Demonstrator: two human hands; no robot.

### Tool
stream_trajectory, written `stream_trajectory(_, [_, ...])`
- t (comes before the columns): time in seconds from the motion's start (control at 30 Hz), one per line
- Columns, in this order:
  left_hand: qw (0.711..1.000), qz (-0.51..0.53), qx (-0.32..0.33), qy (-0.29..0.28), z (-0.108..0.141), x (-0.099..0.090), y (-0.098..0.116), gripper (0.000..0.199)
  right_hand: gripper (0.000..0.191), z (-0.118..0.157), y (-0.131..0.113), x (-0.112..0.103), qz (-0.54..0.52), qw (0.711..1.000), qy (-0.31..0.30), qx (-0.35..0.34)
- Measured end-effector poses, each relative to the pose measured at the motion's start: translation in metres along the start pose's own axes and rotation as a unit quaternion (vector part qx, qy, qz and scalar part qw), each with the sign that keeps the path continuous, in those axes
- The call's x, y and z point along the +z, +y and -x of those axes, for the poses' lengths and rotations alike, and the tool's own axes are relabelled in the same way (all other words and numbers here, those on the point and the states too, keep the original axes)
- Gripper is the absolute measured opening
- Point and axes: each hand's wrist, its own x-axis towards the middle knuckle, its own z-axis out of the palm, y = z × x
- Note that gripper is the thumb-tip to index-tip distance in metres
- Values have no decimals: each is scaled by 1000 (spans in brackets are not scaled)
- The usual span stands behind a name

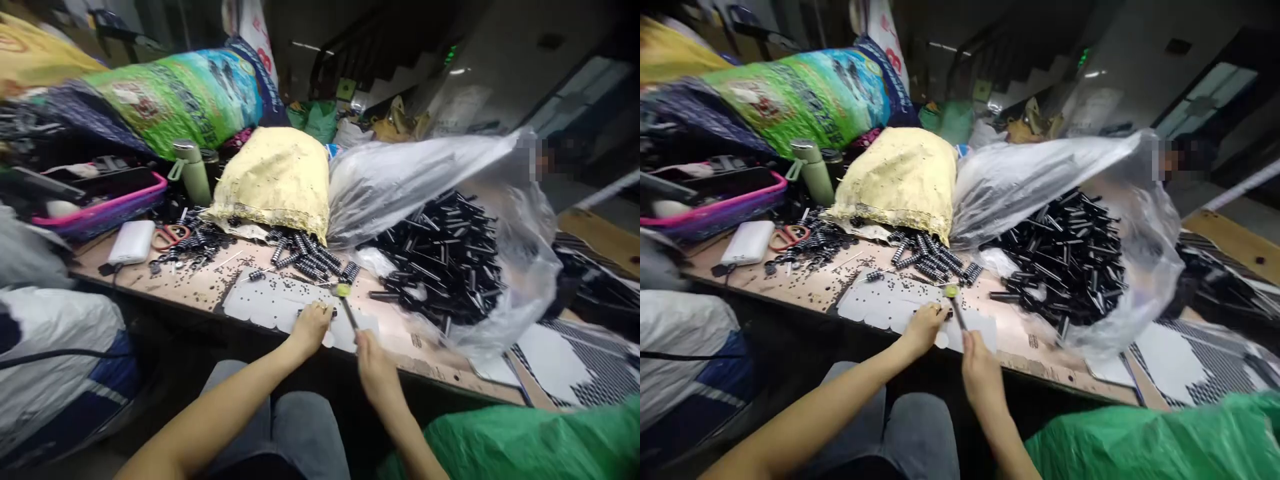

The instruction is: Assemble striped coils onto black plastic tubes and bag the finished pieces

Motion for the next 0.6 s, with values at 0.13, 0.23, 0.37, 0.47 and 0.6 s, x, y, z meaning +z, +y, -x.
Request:
stream_trajectory(0.13, [985,-15,-117,125,27,-56,-56,44,35,-28,50,-9,91,993,12,75])
stream_trajectory(0.23, [920,-98,-293,241,88,-117,-126,43,35,-50,88,-4,116,991,6,69])
stream_trajectory(0.37, [757,-189,-518,350,168,-185,-194,34,38,-71,113,7,160,986,17,53])
stream_trajectory(0.47, [741,-171,-493,422,177,-202,-195,38,40,-75,102,6,159,983,94,-5])
stream_trajectory(0.6, [819,-21,-262,510,145,-202,-135,31,41,-55,53,-21,7,978,184,-94])
